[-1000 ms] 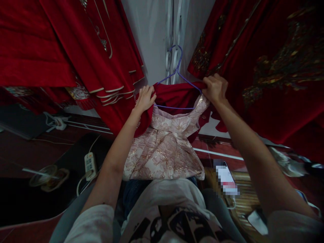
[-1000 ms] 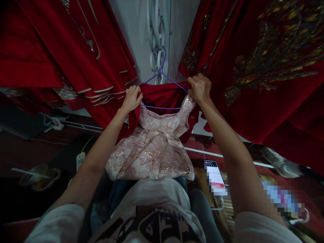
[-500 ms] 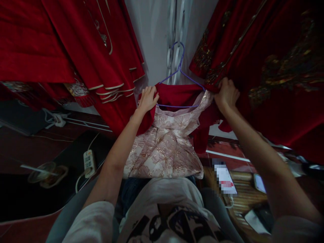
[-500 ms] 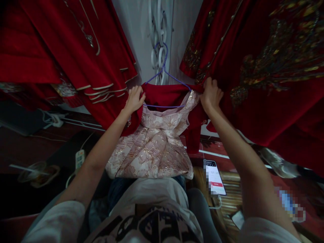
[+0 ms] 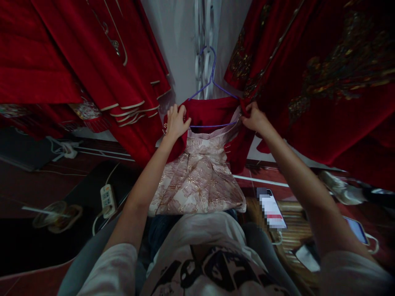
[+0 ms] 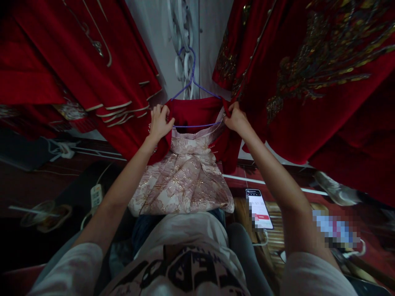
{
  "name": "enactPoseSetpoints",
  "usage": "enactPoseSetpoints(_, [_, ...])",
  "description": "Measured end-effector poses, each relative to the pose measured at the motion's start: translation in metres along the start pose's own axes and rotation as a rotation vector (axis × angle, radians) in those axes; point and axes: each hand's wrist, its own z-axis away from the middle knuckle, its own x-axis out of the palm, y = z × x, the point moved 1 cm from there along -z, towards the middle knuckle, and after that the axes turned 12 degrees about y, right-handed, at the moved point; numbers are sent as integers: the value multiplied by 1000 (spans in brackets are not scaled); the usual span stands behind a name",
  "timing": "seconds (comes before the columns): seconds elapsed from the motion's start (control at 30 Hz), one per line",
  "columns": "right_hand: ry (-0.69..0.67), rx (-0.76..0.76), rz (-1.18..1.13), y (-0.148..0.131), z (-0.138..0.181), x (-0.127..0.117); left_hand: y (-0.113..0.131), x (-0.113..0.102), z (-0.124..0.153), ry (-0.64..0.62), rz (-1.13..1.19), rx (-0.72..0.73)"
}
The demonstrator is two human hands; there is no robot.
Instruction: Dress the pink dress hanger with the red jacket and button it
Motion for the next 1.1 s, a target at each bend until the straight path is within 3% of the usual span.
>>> enactPoseSetpoints(0.13, [131, -11, -166, 7, 9, 11, 1, -17, 6, 132, -18, -110])
enactPoseSetpoints(0.2, [159, 1, -239, 5, 13, 19, 1, -21, 9, 124, 19, -148])
enactPoseSetpoints(0.3, [169, 10, -336, -15, 16, 36, 7, -12, 9, 35, 130, -176])
enactPoseSetpoints(0.4, [158, -25, -448, -52, 22, 56, 25, 6, 10, -91, 238, -214])
enactPoseSetpoints(0.5, [-18, -156, -585, -91, 39, 73, 43, 19, 15, -260, 362, -223])
enactPoseSetpoints(0.57, [-90, -165, -660, -105, 51, 77, 48, 19, 21, -294, 473, -243])
enactPoseSetpoints(0.7, [-197, -62, -882, -105, 70, 75, 45, 3, 32, -163, 634, -306])
enactPoseSetpoints(0.93, [-253, 43, -1052, -90, 89, 71, 47, -7, 52, 74, 595, -452])
enactPoseSetpoints(1.0, [-248, 28, -1056, -88, 89, 73, 46, -7, 54, 88, 607, -496])
enactPoseSetpoints(1.1, [-206, -5, -1037, -84, 87, 76, 45, -8, 53, 12, 622, -473])
